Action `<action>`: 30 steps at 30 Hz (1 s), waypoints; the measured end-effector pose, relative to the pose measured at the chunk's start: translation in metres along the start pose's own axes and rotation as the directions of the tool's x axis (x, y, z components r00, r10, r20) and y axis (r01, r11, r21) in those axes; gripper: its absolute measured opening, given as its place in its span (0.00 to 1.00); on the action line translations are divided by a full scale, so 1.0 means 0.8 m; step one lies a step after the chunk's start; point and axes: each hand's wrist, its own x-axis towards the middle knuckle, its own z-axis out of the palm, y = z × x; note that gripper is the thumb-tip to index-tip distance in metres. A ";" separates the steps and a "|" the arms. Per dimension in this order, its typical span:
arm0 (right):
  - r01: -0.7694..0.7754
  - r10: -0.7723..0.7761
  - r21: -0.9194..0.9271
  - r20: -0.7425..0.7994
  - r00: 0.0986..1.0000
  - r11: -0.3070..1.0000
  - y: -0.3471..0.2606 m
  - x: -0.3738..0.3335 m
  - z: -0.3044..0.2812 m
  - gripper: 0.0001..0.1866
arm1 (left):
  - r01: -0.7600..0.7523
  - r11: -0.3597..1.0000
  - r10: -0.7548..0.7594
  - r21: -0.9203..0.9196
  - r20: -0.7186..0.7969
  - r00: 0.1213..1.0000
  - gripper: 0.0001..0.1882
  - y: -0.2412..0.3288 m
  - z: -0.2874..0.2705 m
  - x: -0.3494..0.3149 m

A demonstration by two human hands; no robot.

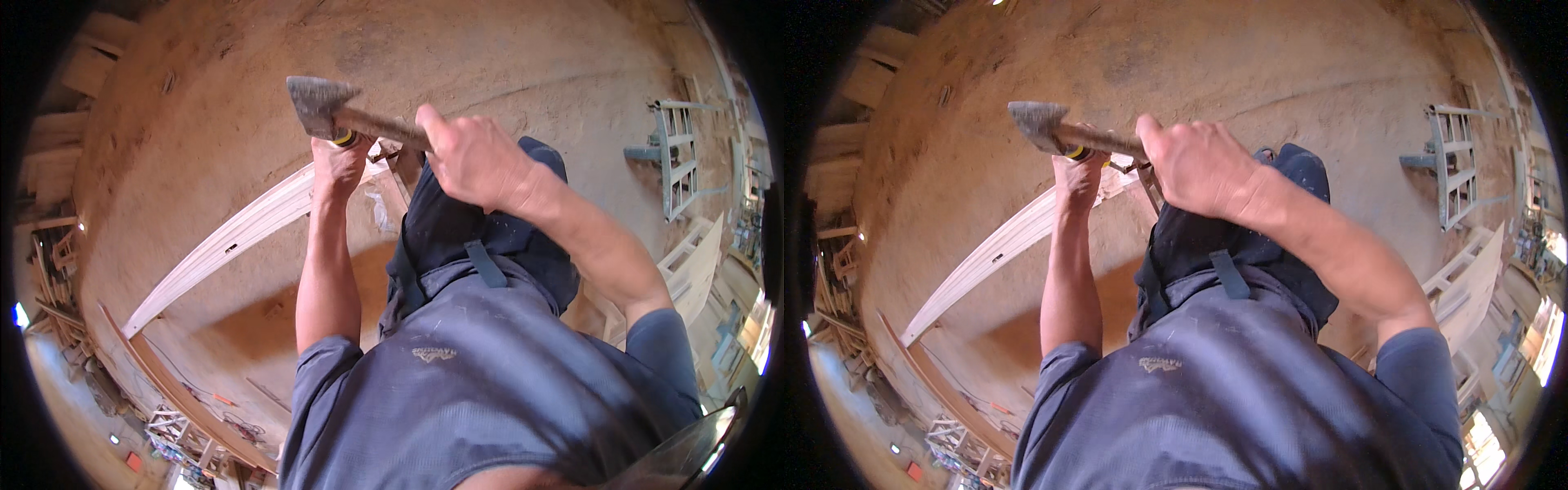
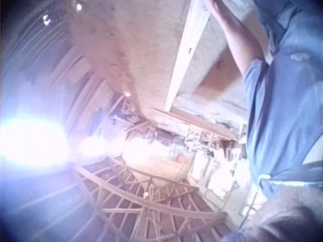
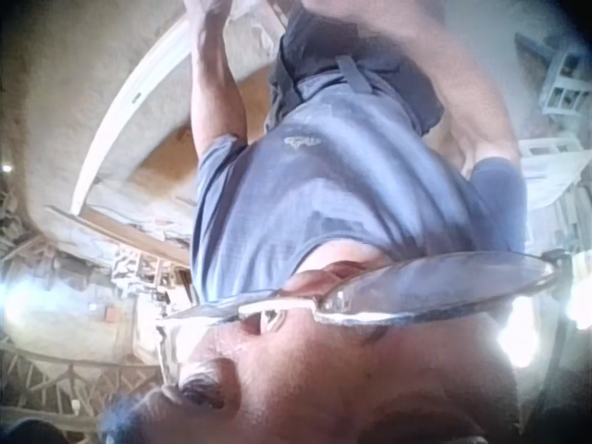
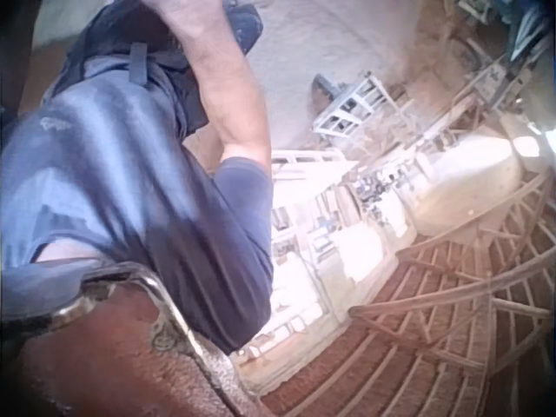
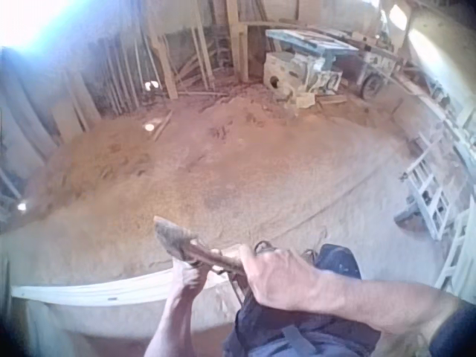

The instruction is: The person uses a hammer to strike a chisel to remove wood from a joint on a large wooden frame on the floor.

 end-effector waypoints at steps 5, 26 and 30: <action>0.100 -0.049 0.242 -0.207 0.977 0.965 -0.021 -0.007 -0.040 0.12 | 0.056 0.989 -0.048 0.133 -0.067 0.997 0.17 0.002 0.000 -0.008; 0.120 -0.107 0.113 -0.112 0.988 0.986 0.000 -0.006 -0.009 0.13 | 0.026 0.999 -0.028 -0.031 -0.065 0.997 0.09 -0.009 0.008 -0.007; 0.019 -0.005 0.176 -0.078 0.997 0.984 -0.005 -0.021 -0.006 0.13 | 0.017 1.000 -0.016 0.011 -0.055 0.998 0.10 -0.007 0.015 -0.012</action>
